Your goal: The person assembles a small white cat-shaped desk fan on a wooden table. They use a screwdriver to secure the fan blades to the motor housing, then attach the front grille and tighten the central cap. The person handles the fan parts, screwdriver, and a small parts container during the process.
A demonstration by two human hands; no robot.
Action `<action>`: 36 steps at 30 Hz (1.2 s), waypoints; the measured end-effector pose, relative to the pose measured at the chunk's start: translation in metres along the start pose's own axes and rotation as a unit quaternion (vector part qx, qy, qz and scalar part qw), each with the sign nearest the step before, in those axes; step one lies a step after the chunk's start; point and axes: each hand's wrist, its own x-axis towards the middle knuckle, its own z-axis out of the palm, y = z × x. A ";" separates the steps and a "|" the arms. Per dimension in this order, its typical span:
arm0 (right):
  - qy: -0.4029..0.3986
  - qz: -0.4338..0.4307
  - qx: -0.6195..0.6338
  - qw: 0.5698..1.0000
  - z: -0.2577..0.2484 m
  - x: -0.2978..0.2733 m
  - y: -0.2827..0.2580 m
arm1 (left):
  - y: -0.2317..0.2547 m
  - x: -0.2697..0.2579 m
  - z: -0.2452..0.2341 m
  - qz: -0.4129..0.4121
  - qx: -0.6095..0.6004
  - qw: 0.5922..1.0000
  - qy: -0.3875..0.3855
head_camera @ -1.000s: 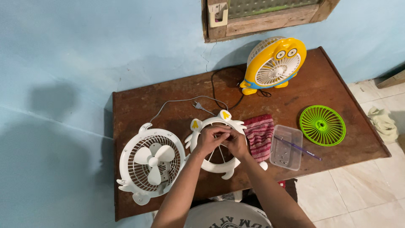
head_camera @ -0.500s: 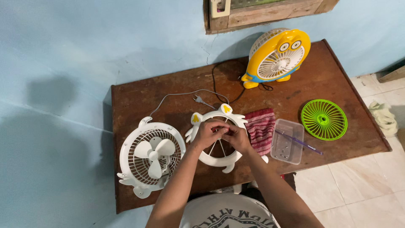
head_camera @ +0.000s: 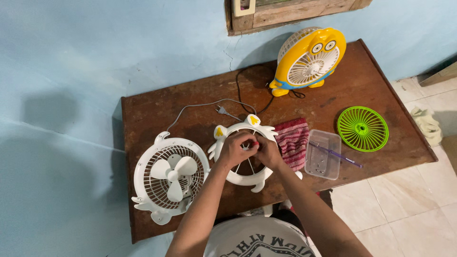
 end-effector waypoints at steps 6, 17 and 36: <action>-0.043 -0.014 -0.025 0.999 -0.009 0.007 -0.003 | -0.001 0.000 -0.013 -0.091 -0.016 0.996 -0.018; 0.085 -0.093 -0.052 0.991 0.011 0.008 -0.019 | -0.010 0.001 -0.006 -0.056 -0.015 0.998 -0.002; -0.014 0.058 0.017 0.998 0.009 0.003 0.004 | -0.019 0.000 -0.006 -0.052 -0.010 0.997 -0.060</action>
